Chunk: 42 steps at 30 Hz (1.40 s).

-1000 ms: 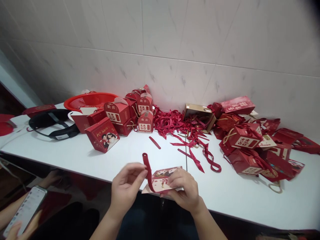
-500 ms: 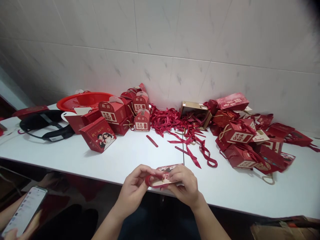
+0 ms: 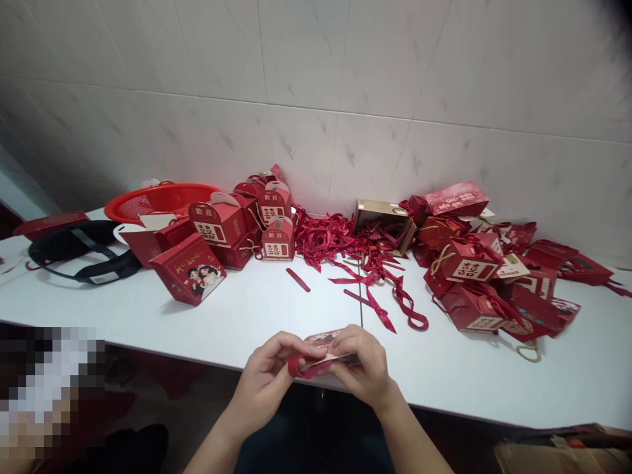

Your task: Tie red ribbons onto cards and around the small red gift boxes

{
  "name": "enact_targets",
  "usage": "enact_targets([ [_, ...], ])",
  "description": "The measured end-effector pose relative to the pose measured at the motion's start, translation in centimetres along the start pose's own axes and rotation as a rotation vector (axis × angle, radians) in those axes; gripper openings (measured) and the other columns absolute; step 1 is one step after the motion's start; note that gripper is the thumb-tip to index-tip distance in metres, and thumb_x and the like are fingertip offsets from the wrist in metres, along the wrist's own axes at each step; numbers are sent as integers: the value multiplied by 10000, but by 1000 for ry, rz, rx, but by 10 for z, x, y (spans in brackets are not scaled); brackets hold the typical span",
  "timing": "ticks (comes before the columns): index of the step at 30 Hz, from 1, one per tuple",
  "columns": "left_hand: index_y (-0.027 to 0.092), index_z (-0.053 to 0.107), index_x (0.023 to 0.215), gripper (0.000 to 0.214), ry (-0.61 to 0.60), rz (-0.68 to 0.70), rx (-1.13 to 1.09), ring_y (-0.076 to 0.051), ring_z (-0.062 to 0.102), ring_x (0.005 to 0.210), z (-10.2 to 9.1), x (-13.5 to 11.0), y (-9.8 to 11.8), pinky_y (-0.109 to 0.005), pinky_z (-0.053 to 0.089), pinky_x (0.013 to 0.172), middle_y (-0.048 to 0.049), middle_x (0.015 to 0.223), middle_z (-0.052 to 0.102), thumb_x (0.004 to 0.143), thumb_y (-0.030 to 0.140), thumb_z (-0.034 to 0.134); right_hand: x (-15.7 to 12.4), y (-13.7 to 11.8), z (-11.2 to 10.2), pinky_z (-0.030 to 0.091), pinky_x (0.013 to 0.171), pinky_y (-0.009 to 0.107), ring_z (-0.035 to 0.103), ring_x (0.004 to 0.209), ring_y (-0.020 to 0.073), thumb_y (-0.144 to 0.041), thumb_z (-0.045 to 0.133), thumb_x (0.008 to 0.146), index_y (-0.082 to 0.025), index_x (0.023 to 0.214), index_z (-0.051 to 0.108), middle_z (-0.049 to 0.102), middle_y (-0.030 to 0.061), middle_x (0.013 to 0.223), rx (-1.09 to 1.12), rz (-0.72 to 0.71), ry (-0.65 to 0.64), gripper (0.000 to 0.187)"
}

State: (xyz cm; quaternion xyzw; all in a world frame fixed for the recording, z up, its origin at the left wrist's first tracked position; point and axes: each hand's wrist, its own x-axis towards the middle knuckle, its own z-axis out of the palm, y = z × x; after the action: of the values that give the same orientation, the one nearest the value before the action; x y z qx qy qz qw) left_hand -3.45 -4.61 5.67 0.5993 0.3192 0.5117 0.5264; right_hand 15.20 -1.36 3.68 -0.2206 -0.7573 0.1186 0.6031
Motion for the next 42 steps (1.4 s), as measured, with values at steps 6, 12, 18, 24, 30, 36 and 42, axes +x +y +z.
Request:
enact_targets([
  [6, 233, 681, 984, 123, -145, 217, 199, -227, 647, 1057, -8, 2, -2, -391, 493, 959, -80, 1038, 749, 891, 190, 613, 3, -4, 0, 586, 750, 383, 702, 862, 201, -178, 646, 857, -241, 907, 569, 710, 59, 929, 98, -14, 16, 112],
  [12, 254, 681, 965, 127, -118, 359, 248, -229, 581, 1013, -6, 3, -8, -391, 507, 863, -75, 963, 759, 859, 188, 657, 2, -7, 3, 577, 646, 354, 677, 755, 186, -121, 676, 824, -242, 837, 561, 740, 18, 788, 159, -6, 75, 168],
  [18, 265, 712, 873, 97, -10, 477, 325, -233, 564, 988, -3, 5, -9, -395, 489, 863, -73, 1010, 677, 782, 273, 745, -4, -3, 6, 559, 628, 362, 660, 683, 180, -78, 695, 787, -250, 840, 563, 752, 13, 775, 174, 28, 96, 223],
  [24, 251, 640, 1101, 387, -130, 391, 325, -252, 576, 1031, -5, 7, -11, -405, 481, 940, -76, 995, 673, 747, 329, 775, -1, -5, 5, 535, 580, 323, 623, 646, 167, -74, 692, 788, -234, 773, 568, 749, 14, 725, 168, -2, 92, 203],
  [30, 255, 569, 1159, 506, -74, 192, 231, -223, 614, 992, -2, 2, -8, -324, 541, 882, -58, 1061, 601, 711, 281, 803, 3, -9, 3, 528, 558, 309, 606, 626, 164, -78, 665, 802, -229, 756, 583, 752, 16, 716, 139, -41, 63, 178],
  [36, 256, 585, 1139, 633, -29, 129, 230, -201, 644, 914, 4, 1, -7, -299, 540, 876, -32, 1039, 601, 581, 243, 884, 6, -12, 1, 518, 536, 316, 608, 597, 172, -134, 663, 822, -252, 753, 557, 751, 4, 702, 120, -52, 53, 173],
  [42, 228, 594, 1071, 402, 33, 142, 237, -214, 673, 937, 7, -4, -13, -292, 569, 816, -56, 1025, 653, 721, 111, 752, 3, -10, 1, 525, 553, 311, 621, 599, 165, -128, 658, 822, -249, 759, 540, 737, 2, 701, 128, -25, 50, 180],
])
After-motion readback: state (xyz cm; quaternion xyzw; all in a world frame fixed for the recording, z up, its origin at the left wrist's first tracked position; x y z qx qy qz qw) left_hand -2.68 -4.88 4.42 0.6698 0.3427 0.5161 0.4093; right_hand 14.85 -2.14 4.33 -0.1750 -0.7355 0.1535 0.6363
